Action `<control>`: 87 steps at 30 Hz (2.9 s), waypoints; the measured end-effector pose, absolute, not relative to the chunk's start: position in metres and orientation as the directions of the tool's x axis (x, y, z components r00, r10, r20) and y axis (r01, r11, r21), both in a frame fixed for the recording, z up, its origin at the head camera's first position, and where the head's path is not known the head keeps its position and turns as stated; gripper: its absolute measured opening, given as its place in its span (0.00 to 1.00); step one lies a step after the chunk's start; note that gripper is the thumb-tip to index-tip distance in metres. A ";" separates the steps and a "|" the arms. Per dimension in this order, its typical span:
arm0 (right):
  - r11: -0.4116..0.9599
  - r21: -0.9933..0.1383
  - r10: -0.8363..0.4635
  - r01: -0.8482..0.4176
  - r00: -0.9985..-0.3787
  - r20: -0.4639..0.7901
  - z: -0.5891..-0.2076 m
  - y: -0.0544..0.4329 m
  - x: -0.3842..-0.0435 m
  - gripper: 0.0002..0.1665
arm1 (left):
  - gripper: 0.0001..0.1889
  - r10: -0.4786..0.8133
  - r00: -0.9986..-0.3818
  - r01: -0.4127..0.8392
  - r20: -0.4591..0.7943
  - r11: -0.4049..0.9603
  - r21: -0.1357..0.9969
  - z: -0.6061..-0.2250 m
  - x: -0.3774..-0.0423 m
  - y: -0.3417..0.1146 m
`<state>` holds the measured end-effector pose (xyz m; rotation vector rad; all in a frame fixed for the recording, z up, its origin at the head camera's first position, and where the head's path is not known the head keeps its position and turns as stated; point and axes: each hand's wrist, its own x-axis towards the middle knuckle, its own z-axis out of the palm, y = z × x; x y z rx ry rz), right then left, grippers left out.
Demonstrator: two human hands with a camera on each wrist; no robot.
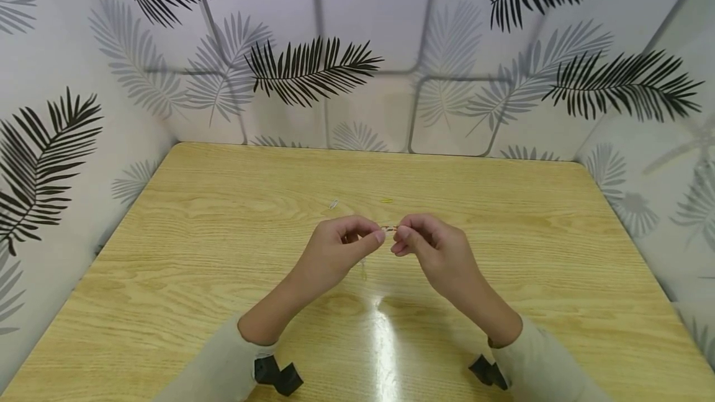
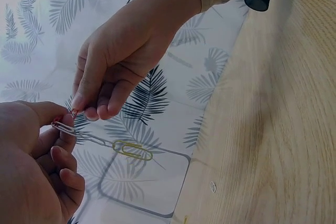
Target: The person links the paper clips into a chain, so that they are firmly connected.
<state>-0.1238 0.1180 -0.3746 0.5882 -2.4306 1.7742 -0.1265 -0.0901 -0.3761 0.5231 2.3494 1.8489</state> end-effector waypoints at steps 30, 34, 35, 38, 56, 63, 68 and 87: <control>0.465 -0.389 -0.400 -0.795 -0.580 0.710 -0.383 0.115 -0.124 0.16 | 0.07 0.311 -0.943 0.192 0.116 0.228 0.954 -0.371 -0.126 -0.090; 0.457 -0.349 -0.413 -0.818 -0.543 0.732 -0.384 0.115 -0.125 0.13 | 0.07 0.322 -0.941 0.184 0.105 0.227 0.956 -0.370 -0.126 -0.090; 0.454 -0.341 -0.416 -0.823 -0.534 0.736 -0.384 0.115 -0.125 0.11 | 0.07 0.323 -0.941 0.182 0.102 0.227 0.957 -0.370 -0.126 -0.091; 0.443 -0.326 -0.427 -0.835 -0.517 0.742 -0.385 0.115 -0.126 0.05 | 0.07 0.325 -0.941 0.174 0.092 0.233 0.957 -0.368 -0.125 -0.091; 0.321 -0.593 -0.315 -0.739 -0.673 0.669 -0.378 0.123 -0.125 0.05 | 0.07 0.369 -0.925 0.174 0.093 0.194 0.965 -0.372 -0.130 -0.096; 0.230 -0.747 -0.297 -0.624 -0.776 0.557 -0.373 0.126 -0.123 0.04 | 0.08 0.386 -0.918 0.180 0.091 0.202 0.963 -0.371 -0.132 -0.097; 0.233 -0.760 -0.313 -0.607 -0.787 0.532 -0.371 0.127 -0.121 0.03 | 0.10 0.371 -0.923 0.203 0.104 0.238 0.950 -0.372 -0.132 -0.096; 0.272 -0.765 -0.331 -0.584 -0.803 0.496 -0.366 0.122 -0.113 0.02 | 0.06 0.377 -0.906 0.282 0.192 0.199 0.939 -0.372 -0.125 -0.091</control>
